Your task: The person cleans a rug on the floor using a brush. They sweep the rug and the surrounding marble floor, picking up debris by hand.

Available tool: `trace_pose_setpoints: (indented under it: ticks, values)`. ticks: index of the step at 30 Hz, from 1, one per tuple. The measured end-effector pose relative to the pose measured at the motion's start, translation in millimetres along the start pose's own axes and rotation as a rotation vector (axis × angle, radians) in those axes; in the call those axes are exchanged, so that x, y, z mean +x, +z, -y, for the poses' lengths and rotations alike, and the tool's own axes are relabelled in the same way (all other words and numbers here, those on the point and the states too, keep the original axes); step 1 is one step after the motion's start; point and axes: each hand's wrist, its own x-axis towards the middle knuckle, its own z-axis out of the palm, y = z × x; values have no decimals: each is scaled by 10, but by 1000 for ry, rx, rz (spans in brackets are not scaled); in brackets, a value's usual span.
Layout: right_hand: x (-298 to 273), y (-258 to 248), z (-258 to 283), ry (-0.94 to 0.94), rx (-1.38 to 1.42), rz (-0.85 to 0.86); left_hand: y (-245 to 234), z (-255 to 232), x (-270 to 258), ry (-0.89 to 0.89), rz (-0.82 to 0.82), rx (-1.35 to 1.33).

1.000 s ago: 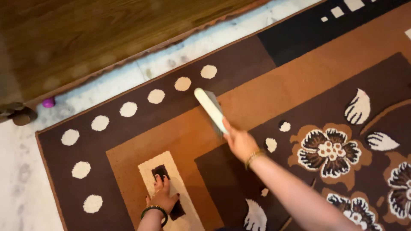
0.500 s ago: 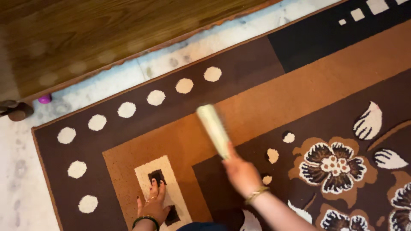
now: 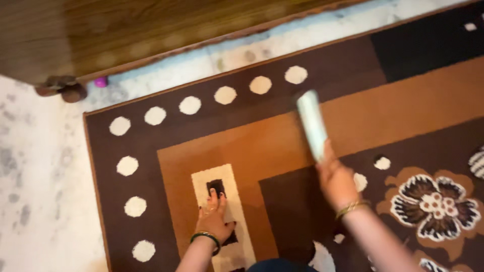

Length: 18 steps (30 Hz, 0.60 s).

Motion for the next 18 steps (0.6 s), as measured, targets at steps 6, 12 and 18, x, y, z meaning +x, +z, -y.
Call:
trace_pose_setpoints:
  ticks: [6, 12, 18]
  values:
    - [-55, 904, 1441, -224, -3, 553, -78, 45, -77, 16, 46, -37]
    - [1596, 439, 1082, -146, -229, 325, -87, 110, -102, 50, -3, -46]
    - [338, 200, 575, 55, -142, 108, -92, 113, -129, 58, 7, -77]
